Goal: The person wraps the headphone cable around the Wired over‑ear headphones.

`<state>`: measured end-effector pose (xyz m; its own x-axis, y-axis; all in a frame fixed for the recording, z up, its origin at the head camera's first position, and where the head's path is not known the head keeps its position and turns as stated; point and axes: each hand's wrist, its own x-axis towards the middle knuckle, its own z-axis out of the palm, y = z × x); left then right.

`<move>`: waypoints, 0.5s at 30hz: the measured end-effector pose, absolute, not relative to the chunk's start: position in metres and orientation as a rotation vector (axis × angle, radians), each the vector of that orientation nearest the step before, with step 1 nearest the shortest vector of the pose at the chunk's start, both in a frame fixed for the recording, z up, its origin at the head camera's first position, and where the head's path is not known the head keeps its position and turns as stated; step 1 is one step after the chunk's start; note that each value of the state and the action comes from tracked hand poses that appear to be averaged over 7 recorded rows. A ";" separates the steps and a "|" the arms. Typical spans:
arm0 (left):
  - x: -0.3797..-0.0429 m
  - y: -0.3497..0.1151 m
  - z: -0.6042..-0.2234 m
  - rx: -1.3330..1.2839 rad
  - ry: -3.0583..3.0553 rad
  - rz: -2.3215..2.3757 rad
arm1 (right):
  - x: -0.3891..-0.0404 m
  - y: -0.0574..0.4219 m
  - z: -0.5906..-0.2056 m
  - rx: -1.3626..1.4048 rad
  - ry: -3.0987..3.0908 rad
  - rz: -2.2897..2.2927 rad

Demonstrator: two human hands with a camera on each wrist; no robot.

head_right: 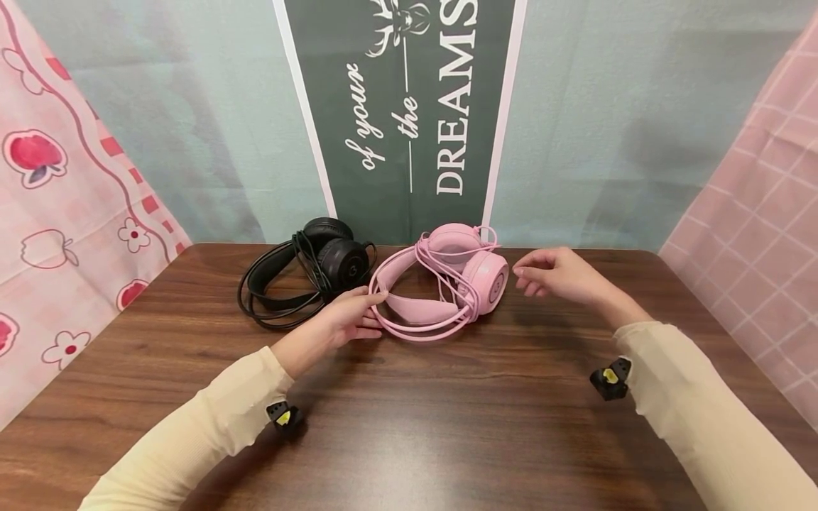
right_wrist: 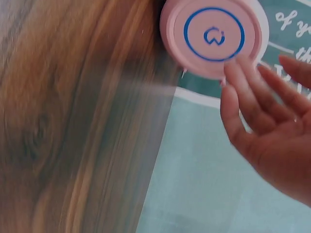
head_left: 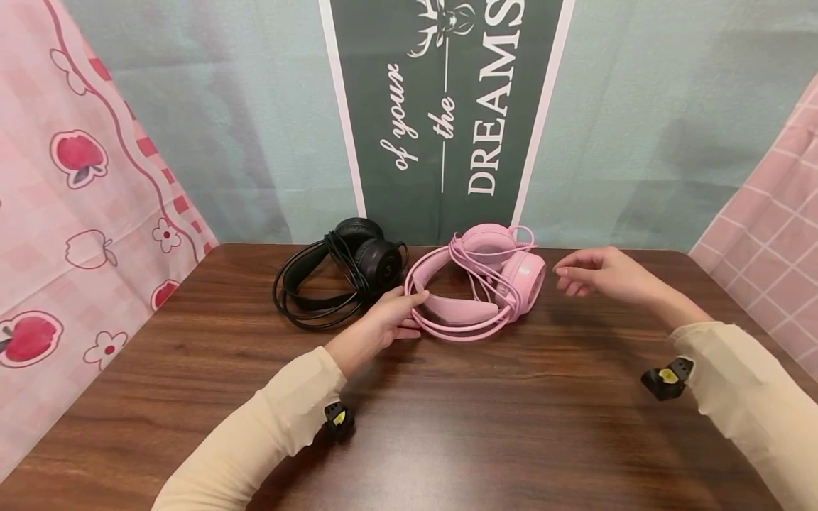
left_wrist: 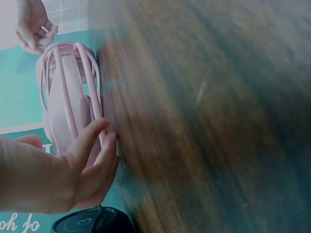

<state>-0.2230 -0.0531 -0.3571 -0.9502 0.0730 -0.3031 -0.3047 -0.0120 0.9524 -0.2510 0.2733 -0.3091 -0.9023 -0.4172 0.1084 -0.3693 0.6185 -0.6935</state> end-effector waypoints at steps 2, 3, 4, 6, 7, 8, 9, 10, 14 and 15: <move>-0.222 -0.053 -0.356 -0.233 2.018 2.036 | -0.248 0.269 -0.310 -0.643 2.831 -1.174; -0.222 -0.053 -0.356 -0.229 2.025 2.031 | -0.246 0.267 -0.310 -0.616 2.862 -1.170; -0.221 -0.052 -0.355 -0.230 2.029 2.028 | -0.245 0.265 -0.311 -0.596 2.884 -1.171; -0.220 -0.051 -0.354 -0.227 2.029 2.024 | -0.242 0.261 -0.312 -0.572 2.942 -1.139; -0.220 -0.051 -0.353 -0.228 2.022 2.026 | -0.241 0.259 -0.312 -0.565 2.962 -1.127; -0.219 -0.051 -0.352 -0.233 2.017 2.026 | -0.239 0.257 -0.313 -0.561 2.982 -1.108; -0.219 -0.051 -0.352 -0.234 2.025 2.022 | -0.237 0.255 -0.313 -0.552 3.000 -1.083; -0.218 -0.051 -0.351 -0.232 2.028 2.018 | -0.236 0.253 -0.313 -0.550 3.016 -1.065; -0.216 -0.055 -0.349 -0.194 2.108 2.002 | -0.230 0.247 -0.316 -0.552 3.062 -1.007; -0.216 -0.057 -0.348 -0.174 2.147 1.994 | -0.229 0.246 -0.316 -0.562 3.067 -1.000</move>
